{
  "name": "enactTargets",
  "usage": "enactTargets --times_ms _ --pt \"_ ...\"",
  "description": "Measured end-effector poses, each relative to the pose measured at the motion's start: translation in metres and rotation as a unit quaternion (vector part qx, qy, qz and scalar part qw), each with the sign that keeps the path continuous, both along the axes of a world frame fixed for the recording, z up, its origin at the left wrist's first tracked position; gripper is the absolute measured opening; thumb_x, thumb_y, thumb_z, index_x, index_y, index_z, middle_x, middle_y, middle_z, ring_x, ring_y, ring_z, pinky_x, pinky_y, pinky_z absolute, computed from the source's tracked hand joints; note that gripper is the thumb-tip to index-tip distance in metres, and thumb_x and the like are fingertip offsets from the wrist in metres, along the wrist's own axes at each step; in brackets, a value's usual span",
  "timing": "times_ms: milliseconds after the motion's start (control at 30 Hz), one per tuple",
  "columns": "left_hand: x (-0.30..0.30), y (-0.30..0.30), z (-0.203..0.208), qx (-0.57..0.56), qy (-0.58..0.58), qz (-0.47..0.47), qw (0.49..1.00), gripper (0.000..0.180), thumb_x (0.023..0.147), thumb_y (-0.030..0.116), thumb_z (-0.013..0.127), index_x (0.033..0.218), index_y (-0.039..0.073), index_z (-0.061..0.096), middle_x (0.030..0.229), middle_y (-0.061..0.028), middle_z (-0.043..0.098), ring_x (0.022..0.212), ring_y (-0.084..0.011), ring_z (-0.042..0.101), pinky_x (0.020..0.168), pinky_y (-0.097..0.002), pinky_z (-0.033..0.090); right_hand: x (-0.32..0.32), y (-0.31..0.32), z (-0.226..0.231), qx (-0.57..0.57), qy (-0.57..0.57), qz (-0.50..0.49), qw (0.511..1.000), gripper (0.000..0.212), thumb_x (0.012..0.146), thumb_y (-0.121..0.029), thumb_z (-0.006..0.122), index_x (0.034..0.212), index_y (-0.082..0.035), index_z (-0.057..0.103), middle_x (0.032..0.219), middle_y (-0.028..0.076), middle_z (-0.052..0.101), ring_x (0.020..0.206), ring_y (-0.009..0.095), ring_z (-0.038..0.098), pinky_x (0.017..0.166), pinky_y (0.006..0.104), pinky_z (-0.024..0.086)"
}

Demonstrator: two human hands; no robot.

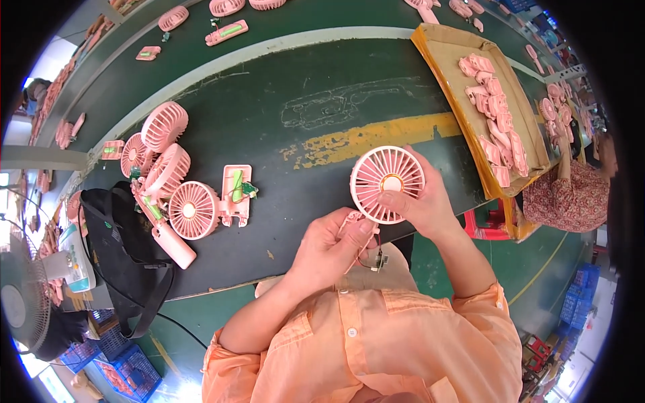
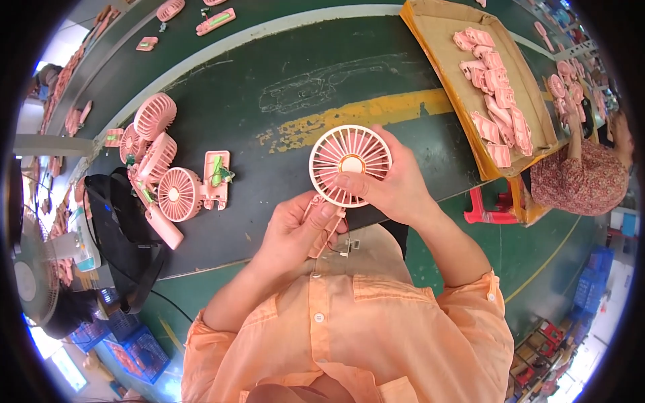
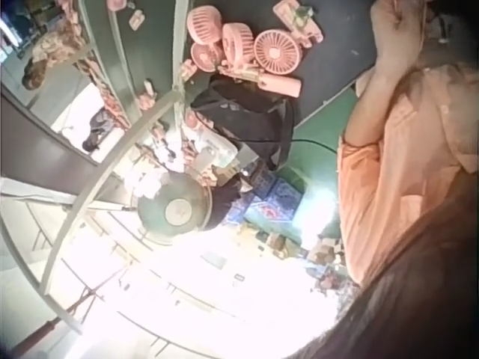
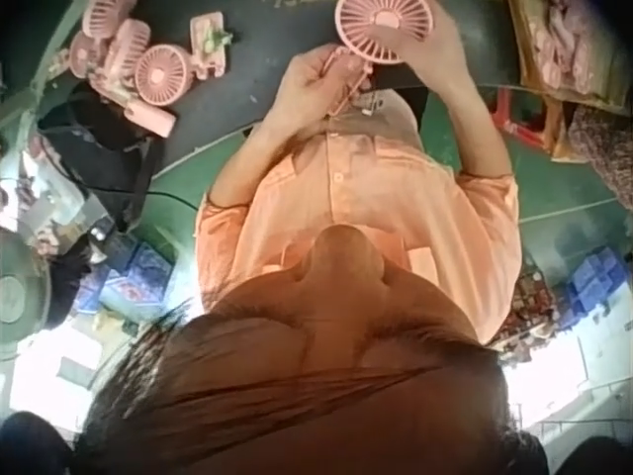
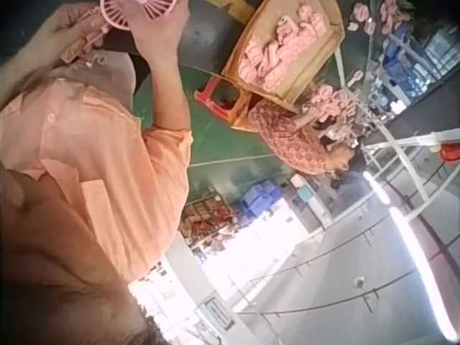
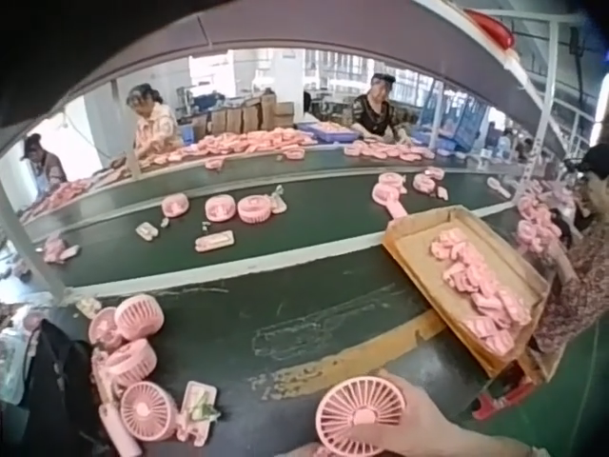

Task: The person assembles handheld electric fans by placing circuit boards and wiring into the handle casings, attaching the handle covers, and pressing the power button to test each fan.

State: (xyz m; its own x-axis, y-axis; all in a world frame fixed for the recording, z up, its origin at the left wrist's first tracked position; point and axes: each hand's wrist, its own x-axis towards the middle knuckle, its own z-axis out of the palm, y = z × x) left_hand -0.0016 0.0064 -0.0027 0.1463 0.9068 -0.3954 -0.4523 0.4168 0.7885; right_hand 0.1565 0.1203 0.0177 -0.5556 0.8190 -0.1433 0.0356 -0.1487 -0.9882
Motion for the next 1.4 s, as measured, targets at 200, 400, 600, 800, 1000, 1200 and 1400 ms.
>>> enactTargets --times_ms 200,400,600,800,1000,1200,1400 --pt "-0.002 0.004 0.001 -0.019 -0.011 -0.011 1.000 0.025 0.102 0.026 0.050 0.099 0.003 0.059 0.080 -0.0006 0.061 0.062 -0.0045 0.053 0.054 -0.0213 0.046 -0.007 -0.002 -0.005 -0.032 0.042 -0.028 0.998 0.048 0.081 -0.016 0.079 0.117 0.001 0.053 0.105 0.007 0.066 0.095 0.012 0.063 0.084 0.0273 0.052" --pt "-0.003 0.000 -0.011 0.032 -0.005 -0.008 0.999 0.030 0.103 0.030 0.047 0.101 0.003 0.059 0.079 -0.0015 0.062 0.062 -0.0051 0.053 0.054 -0.0217 0.047 -0.008 -0.005 -0.014 -0.046 0.031 -0.035 0.998 0.042 0.086 -0.017 0.074 0.118 0.001 0.053 0.104 0.007 0.065 0.092 0.011 0.063 0.081 0.0268 0.053" --pt "-0.023 0.013 -0.009 -0.059 -0.125 0.007 0.990 0.026 0.102 0.027 0.050 0.107 0.003 0.058 0.085 -0.0051 0.065 0.070 -0.0104 0.062 0.060 -0.0250 0.054 0.025 -0.004 -0.034 0.405 -0.151 0.030 0.901 0.032 0.071 -0.009 0.072 0.095 0.001 0.053 0.100 0.014 0.050 0.092 0.024 0.056 0.067 0.0335 0.049" --pt "-0.022 0.013 -0.012 -0.045 -0.114 0.004 0.992 0.021 0.099 0.012 0.053 0.117 0.002 0.054 0.098 -0.0053 0.065 0.080 -0.0118 0.064 0.069 -0.0286 0.058 0.010 -0.024 -0.046 0.598 0.014 0.063 0.799 0.021 0.068 0.013 0.063 0.070 -0.001 0.048 0.096 0.016 0.061 0.089 0.037 0.067 0.071 0.0407 0.058" --pt "-0.008 0.004 -0.019 -0.016 -0.102 0.007 0.995 0.026 0.100 0.005 0.045 0.125 0.001 0.050 0.109 -0.0056 0.062 0.092 -0.0107 0.062 0.082 -0.0298 0.057 0.000 -0.026 -0.034 0.468 0.047 0.043 0.881 0.024 0.070 0.016 0.066 0.068 0.000 0.048 0.093 0.015 0.064 0.077 0.027 0.067 0.064 0.0327 0.058" --pt "0.011 -0.005 -0.018 -0.024 -0.093 0.075 0.992 0.032 0.096 -0.006 0.038 0.125 0.002 0.050 0.107 -0.0059 0.063 0.091 -0.0107 0.063 0.078 -0.0266 0.054 0.007 -0.025 -0.026 0.440 0.013 0.093 0.893 0.025 0.067 0.015 0.068 0.061 0.001 0.047 0.091 0.012 0.064 0.077 0.024 0.064 0.059 0.0296 0.054" --pt "0.011 -0.006 -0.015 -0.016 -0.079 0.061 0.995 0.030 0.100 0.000 0.040 0.128 0.003 0.050 0.099 -0.0021 0.061 0.077 -0.0046 0.053 0.064 -0.0188 0.044 0.014 -0.030 -0.011 0.491 -0.122 0.099 0.857 0.019 0.064 0.014 0.065 0.063 0.003 0.049 0.086 0.011 0.061 0.074 0.026 0.059 0.055 0.0316 0.049"
